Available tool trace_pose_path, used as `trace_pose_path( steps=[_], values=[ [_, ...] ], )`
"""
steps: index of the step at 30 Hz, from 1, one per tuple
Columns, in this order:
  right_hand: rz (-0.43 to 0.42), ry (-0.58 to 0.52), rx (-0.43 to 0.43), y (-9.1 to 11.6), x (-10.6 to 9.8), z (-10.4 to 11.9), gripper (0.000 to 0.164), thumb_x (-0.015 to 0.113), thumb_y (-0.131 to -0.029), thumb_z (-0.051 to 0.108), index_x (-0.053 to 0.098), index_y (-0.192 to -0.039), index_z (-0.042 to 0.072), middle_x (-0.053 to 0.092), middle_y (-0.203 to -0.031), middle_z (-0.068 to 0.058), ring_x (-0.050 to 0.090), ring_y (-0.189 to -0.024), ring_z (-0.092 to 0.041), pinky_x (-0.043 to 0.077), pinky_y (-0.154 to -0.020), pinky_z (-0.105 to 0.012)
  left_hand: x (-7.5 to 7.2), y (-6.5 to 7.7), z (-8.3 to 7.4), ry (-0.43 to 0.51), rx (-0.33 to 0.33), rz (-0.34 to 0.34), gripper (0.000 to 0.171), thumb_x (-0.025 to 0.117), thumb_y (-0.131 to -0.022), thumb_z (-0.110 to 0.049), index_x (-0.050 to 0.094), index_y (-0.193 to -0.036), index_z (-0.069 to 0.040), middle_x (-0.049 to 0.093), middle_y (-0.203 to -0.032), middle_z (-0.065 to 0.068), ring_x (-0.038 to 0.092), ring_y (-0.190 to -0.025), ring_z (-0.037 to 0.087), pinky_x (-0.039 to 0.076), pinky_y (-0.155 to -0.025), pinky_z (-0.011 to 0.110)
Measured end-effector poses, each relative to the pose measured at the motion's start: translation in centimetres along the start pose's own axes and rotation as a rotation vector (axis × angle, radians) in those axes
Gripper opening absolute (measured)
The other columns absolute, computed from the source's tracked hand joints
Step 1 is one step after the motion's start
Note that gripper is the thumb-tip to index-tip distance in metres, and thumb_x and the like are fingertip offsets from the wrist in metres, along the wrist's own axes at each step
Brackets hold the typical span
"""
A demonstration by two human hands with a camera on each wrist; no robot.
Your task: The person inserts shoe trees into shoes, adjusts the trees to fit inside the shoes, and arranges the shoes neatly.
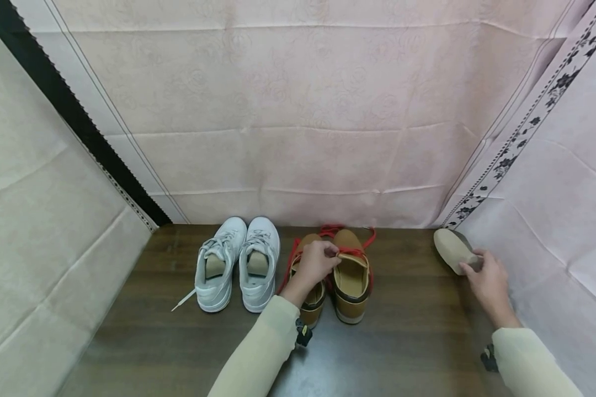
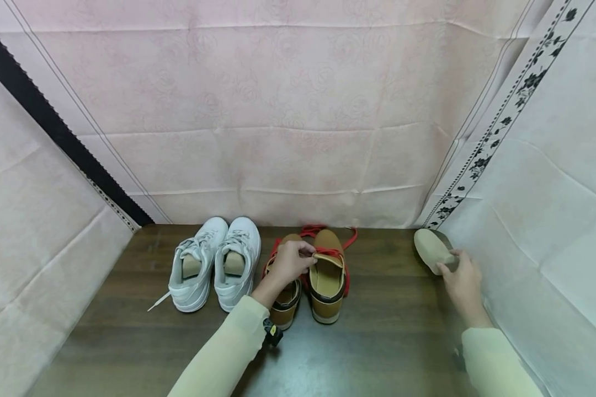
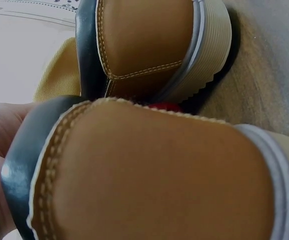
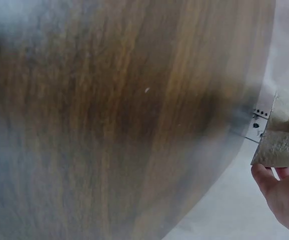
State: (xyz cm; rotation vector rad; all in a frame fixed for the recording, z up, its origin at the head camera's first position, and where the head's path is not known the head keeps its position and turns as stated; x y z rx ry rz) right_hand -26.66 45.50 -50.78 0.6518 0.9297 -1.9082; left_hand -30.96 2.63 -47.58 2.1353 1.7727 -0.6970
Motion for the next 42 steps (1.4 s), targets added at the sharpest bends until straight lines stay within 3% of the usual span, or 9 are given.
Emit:
trace_pose_path(
  steps=[11, 18, 21, 29, 32, 36, 38, 42],
  values=[
    [0.007, 0.072, -0.126, 1.2, 0.0, 2.5, 0.046, 0.079, -0.090, 0.011, 0.059, -0.128, -0.007, 0.062, -0.103, -0.033, 0.053, -0.094, -0.047, 0.038, -0.082, -0.060, 0.1, -0.1, 0.1, -0.010, 0.003, -0.003, 0.011, 0.081, -0.089, -0.010, 0.078, -0.100, -0.007, 0.078, -0.093, 0.005, 0.068, -0.066, 0.009, 0.057, -0.058, 0.022],
    [0.007, 0.085, -0.137, 1.7, 0.5, 3.8, 0.045, 0.082, -0.088, 0.013, 0.062, -0.125, -0.004, 0.061, -0.090, -0.024, 0.052, -0.085, -0.036, 0.035, -0.073, -0.046, 0.0, -0.1, 0.0, -0.042, 0.016, -0.026, 0.010, 0.082, -0.088, -0.012, 0.078, -0.097, -0.008, 0.079, -0.092, 0.004, 0.069, -0.070, 0.008, 0.056, -0.061, 0.020],
    [0.008, 0.071, -0.152, 1.9, 0.7, 4.2, 0.045, 0.083, -0.087, 0.012, 0.063, -0.123, -0.005, 0.063, -0.090, -0.025, 0.053, -0.084, -0.036, 0.035, -0.073, -0.045, 0.1, -0.1, 0.0, -0.051, 0.018, -0.030, 0.010, 0.082, -0.088, -0.012, 0.079, -0.097, -0.008, 0.079, -0.092, 0.004, 0.069, -0.072, 0.009, 0.056, -0.062, 0.020],
    [0.043, 0.038, -0.182, 2.6, 0.7, 6.2, 0.045, 0.083, -0.086, 0.011, 0.062, -0.124, -0.004, 0.065, -0.103, -0.030, 0.059, -0.094, -0.041, 0.043, -0.082, -0.055, 0.1, -0.1, 0.0, -0.064, 0.019, -0.034, 0.010, 0.083, -0.088, -0.013, 0.079, -0.096, -0.009, 0.079, -0.091, 0.003, 0.070, -0.076, 0.010, 0.056, -0.066, 0.021],
    [0.047, 0.027, -0.206, 2.8, 0.5, 6.8, 0.045, 0.085, -0.085, 0.012, 0.064, -0.123, -0.002, 0.065, -0.105, -0.029, 0.064, -0.095, -0.041, 0.050, -0.081, -0.039, 0.1, -0.1, 0.0, -0.058, 0.011, -0.030, 0.010, 0.083, -0.088, -0.013, 0.079, -0.096, -0.010, 0.079, -0.091, 0.002, 0.070, -0.076, 0.010, 0.056, -0.065, 0.021],
    [0.062, 0.002, -0.251, 3.0, 0.2, 8.0, 0.046, 0.087, -0.083, 0.011, 0.065, -0.122, 0.000, 0.066, -0.106, -0.028, 0.069, -0.093, -0.042, 0.051, -0.072, -0.016, 0.0, 0.0, 0.0, -0.039, -0.003, -0.023, 0.009, 0.083, -0.088, -0.013, 0.079, -0.096, -0.010, 0.078, -0.091, 0.002, 0.069, -0.075, 0.010, 0.056, -0.063, 0.021],
    [0.079, -0.011, -0.272, 3.1, 0.1, 8.7, 0.047, 0.087, -0.082, 0.011, 0.065, -0.122, -0.001, 0.066, -0.106, -0.029, 0.070, -0.093, -0.043, 0.054, -0.071, -0.017, 0.0, 0.0, -0.1, -0.028, -0.006, -0.020, 0.009, 0.082, -0.088, -0.013, 0.078, -0.096, -0.009, 0.078, -0.091, 0.002, 0.069, -0.073, 0.009, 0.056, -0.061, 0.021],
    [0.106, -0.006, -0.317, 3.3, 0.0, 9.8, 0.047, 0.087, -0.082, 0.011, 0.066, -0.122, -0.001, 0.067, -0.103, -0.026, 0.070, -0.092, -0.041, 0.058, -0.073, -0.032, 0.0, -0.1, 0.0, -0.015, -0.007, -0.016, 0.009, 0.082, -0.088, -0.011, 0.078, -0.096, -0.008, 0.078, -0.091, 0.003, 0.068, -0.071, 0.009, 0.056, -0.060, 0.021]
  ],
)
Point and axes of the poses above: each hand's wrist, its own y-axis away from the middle knuckle, its own x-axis out of the palm, z = x × y, the point moved 5 cm from there along -y, towards the middle knuckle
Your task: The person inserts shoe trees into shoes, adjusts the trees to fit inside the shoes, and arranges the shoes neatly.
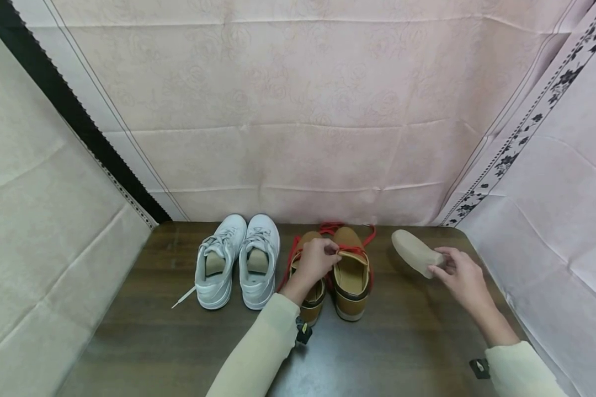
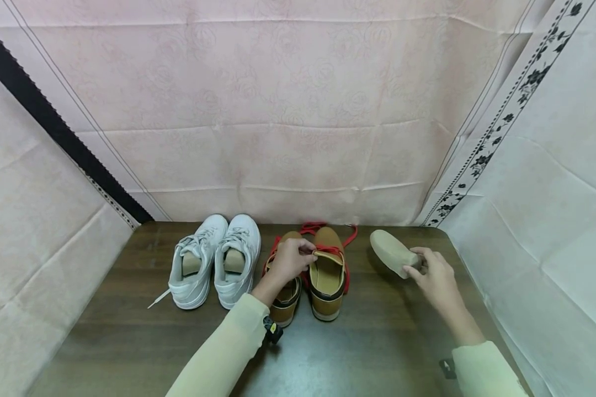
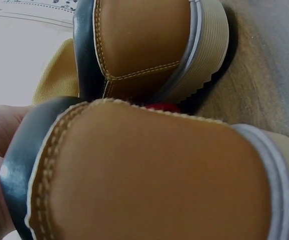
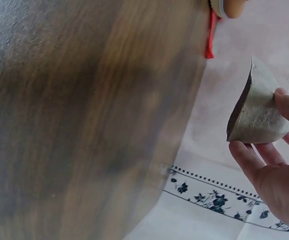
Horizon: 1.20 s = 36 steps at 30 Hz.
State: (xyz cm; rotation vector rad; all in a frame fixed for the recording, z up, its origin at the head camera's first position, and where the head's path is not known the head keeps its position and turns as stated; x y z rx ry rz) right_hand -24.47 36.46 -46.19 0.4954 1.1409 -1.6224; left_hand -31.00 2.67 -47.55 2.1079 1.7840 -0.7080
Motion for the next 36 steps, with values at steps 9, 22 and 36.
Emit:
trace_pose_path(
  steps=[9, 22, 36],
  values=[
    [0.046, -0.006, -0.071, 0.6, 0.3, 1.5, 0.046, 0.088, -0.081, 0.011, 0.067, -0.120, 0.001, 0.065, -0.096, -0.019, 0.068, -0.087, -0.031, 0.055, -0.067, -0.024, 0.1, 0.0, 0.0, -0.005, -0.001, 0.006, 0.010, 0.082, -0.088, -0.012, 0.078, -0.097, -0.009, 0.078, -0.092, 0.004, 0.069, -0.072, 0.009, 0.056, -0.061, 0.020],
    [-0.013, 0.002, -0.166, 0.5, -0.7, 3.8, 0.047, 0.090, -0.077, 0.007, 0.069, -0.119, 0.006, 0.064, -0.092, -0.009, 0.063, -0.080, -0.019, 0.048, -0.070, -0.010, 0.0, -0.1, -0.2, -0.006, 0.005, 0.004, 0.010, 0.082, -0.089, -0.011, 0.078, -0.097, -0.008, 0.079, -0.093, 0.005, 0.069, -0.071, 0.010, 0.056, -0.060, 0.021],
    [0.009, -0.058, -0.208, 1.0, -2.2, 7.4, 0.048, 0.089, -0.079, 0.006, 0.070, -0.123, 0.010, 0.067, -0.096, -0.006, 0.068, -0.088, -0.019, 0.049, -0.079, -0.002, 0.0, -0.1, 0.0, 0.010, -0.003, 0.009, 0.010, 0.081, -0.089, -0.012, 0.078, -0.098, -0.008, 0.078, -0.093, 0.005, 0.069, -0.072, 0.010, 0.057, -0.060, 0.022]
  ],
)
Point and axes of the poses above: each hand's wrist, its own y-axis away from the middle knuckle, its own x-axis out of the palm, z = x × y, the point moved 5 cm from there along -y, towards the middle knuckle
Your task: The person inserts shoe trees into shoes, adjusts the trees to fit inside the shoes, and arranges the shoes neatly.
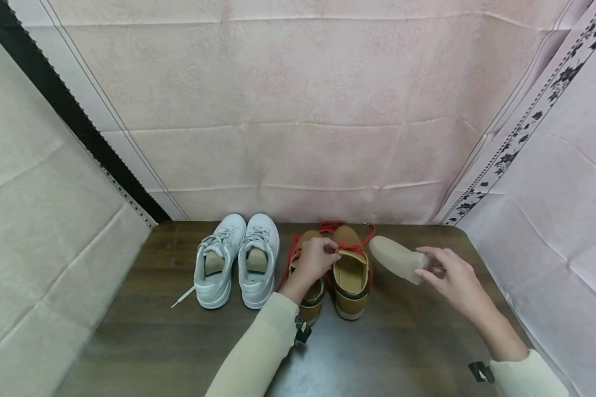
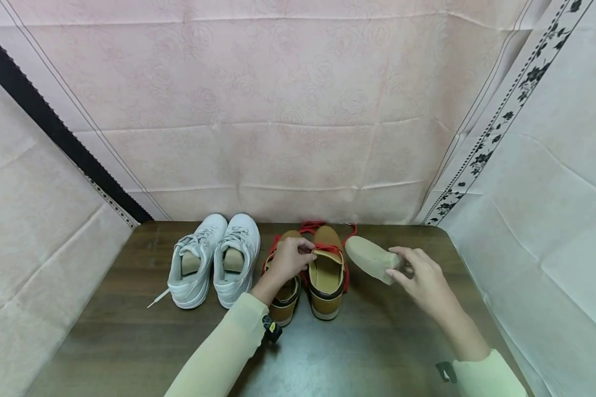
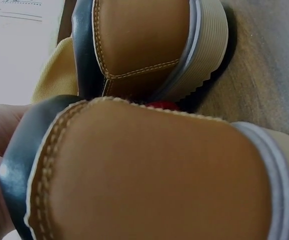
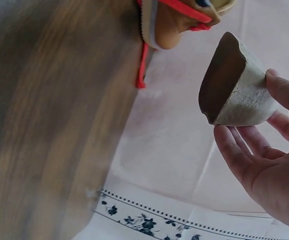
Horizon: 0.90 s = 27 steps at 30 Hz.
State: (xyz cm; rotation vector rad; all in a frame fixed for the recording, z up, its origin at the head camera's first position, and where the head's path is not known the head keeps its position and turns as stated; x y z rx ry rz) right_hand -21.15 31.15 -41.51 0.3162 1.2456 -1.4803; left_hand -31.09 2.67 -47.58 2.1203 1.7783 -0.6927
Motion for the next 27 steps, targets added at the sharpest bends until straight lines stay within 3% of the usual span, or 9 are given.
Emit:
trace_pose_path(
  steps=[11, 18, 27],
  values=[
    [0.016, 0.017, -0.036, 0.2, -0.8, 2.0, 0.050, 0.090, -0.076, 0.006, 0.071, -0.121, 0.013, 0.067, -0.095, -0.001, 0.065, -0.081, -0.013, 0.051, -0.074, -0.007, 0.0, 0.1, 0.1, -0.002, -0.001, -0.006, 0.010, 0.081, -0.089, -0.012, 0.078, -0.098, -0.008, 0.078, -0.092, 0.005, 0.069, -0.070, 0.010, 0.057, -0.059, 0.022],
    [0.086, -0.042, -0.029, -0.1, -0.9, 2.8, 0.050, 0.088, -0.079, 0.003, 0.069, -0.125, 0.014, 0.066, -0.099, 0.002, 0.065, -0.089, 0.001, 0.056, -0.079, -0.011, 0.1, 0.0, 0.1, -0.010, 0.003, -0.010, 0.010, 0.081, -0.089, -0.011, 0.078, -0.098, -0.008, 0.078, -0.093, 0.005, 0.069, -0.072, 0.010, 0.057, -0.060, 0.021],
    [0.133, -0.062, -0.077, -0.5, -1.2, 4.3, 0.051, 0.088, -0.078, 0.003, 0.069, -0.124, 0.013, 0.066, -0.100, 0.006, 0.064, -0.086, -0.001, 0.056, -0.077, -0.012, 0.0, 0.0, -0.1, -0.016, 0.023, -0.009, 0.011, 0.081, -0.089, -0.010, 0.078, -0.099, -0.007, 0.078, -0.093, 0.005, 0.070, -0.074, 0.010, 0.057, -0.060, 0.021]
  ],
)
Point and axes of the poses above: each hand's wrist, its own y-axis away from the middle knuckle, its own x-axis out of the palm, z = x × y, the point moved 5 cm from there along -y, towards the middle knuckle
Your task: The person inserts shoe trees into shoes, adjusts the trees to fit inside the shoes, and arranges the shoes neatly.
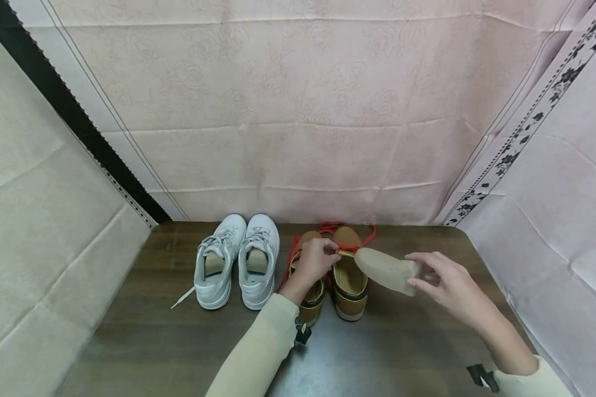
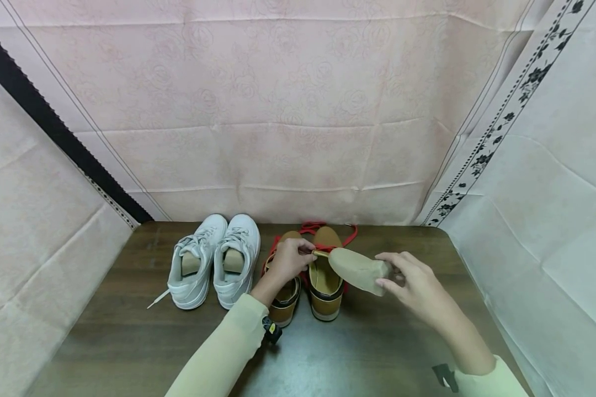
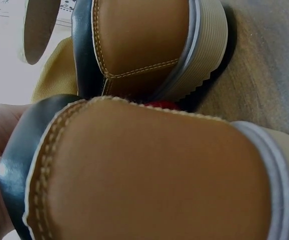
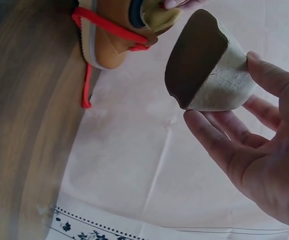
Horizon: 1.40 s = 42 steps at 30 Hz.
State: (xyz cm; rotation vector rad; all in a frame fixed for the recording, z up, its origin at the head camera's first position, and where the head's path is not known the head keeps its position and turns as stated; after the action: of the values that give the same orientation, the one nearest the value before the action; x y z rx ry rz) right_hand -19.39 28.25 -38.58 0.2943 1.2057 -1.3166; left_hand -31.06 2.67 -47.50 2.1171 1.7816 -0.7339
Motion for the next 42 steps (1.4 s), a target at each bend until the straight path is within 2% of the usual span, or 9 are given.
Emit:
trace_pose_path(
  steps=[6, 14, 23, 34, 42],
  values=[
    [0.037, 0.006, -0.023, -0.1, 0.0, 1.2, 0.049, 0.088, -0.079, 0.007, 0.069, -0.122, 0.015, 0.066, -0.101, 0.007, 0.064, -0.083, -0.004, 0.055, -0.074, -0.013, 0.0, 0.0, 0.0, -0.016, -0.002, 0.001, 0.011, 0.081, -0.089, -0.011, 0.079, -0.100, -0.008, 0.078, -0.094, 0.005, 0.069, -0.074, 0.010, 0.057, -0.061, 0.021],
    [0.126, -0.025, -0.007, -0.3, 0.6, 2.3, 0.042, 0.087, -0.083, 0.014, 0.070, -0.121, 0.018, 0.064, -0.101, 0.011, 0.062, -0.083, -0.006, 0.057, -0.072, -0.025, -0.1, 0.0, -0.1, -0.026, -0.002, -0.002, 0.011, 0.082, -0.089, -0.012, 0.079, -0.099, -0.009, 0.078, -0.094, 0.004, 0.070, -0.076, 0.011, 0.057, -0.063, 0.021],
    [0.152, 0.045, -0.050, -1.1, 2.1, 3.3, 0.038, 0.086, -0.085, 0.019, 0.070, -0.119, 0.019, 0.064, -0.098, 0.010, 0.054, -0.080, -0.006, 0.048, -0.067, -0.023, -0.2, 0.0, -0.2, -0.052, 0.024, -0.006, 0.011, 0.081, -0.089, -0.014, 0.079, -0.099, -0.009, 0.079, -0.095, 0.004, 0.071, -0.082, 0.014, 0.058, -0.069, 0.024],
    [0.198, 0.173, 0.011, -1.9, 3.3, 4.7, 0.039, 0.085, -0.086, 0.021, 0.070, -0.120, 0.009, 0.069, -0.103, -0.006, 0.063, -0.084, -0.016, 0.056, -0.073, -0.041, -0.2, 0.0, -0.5, -0.061, 0.028, -0.004, 0.011, 0.080, -0.090, -0.013, 0.080, -0.100, -0.009, 0.079, -0.097, 0.005, 0.073, -0.089, 0.017, 0.060, -0.079, 0.030],
    [0.181, 0.227, 0.023, -2.4, 4.1, 6.0, 0.041, 0.085, -0.085, 0.024, 0.070, -0.119, 0.007, 0.067, -0.098, -0.011, 0.065, -0.079, -0.023, 0.057, -0.069, -0.045, -0.3, 0.0, -0.4, -0.069, 0.038, -0.015, 0.010, 0.080, -0.090, -0.014, 0.080, -0.099, -0.009, 0.079, -0.096, 0.004, 0.073, -0.089, 0.017, 0.060, -0.080, 0.031]
  ],
)
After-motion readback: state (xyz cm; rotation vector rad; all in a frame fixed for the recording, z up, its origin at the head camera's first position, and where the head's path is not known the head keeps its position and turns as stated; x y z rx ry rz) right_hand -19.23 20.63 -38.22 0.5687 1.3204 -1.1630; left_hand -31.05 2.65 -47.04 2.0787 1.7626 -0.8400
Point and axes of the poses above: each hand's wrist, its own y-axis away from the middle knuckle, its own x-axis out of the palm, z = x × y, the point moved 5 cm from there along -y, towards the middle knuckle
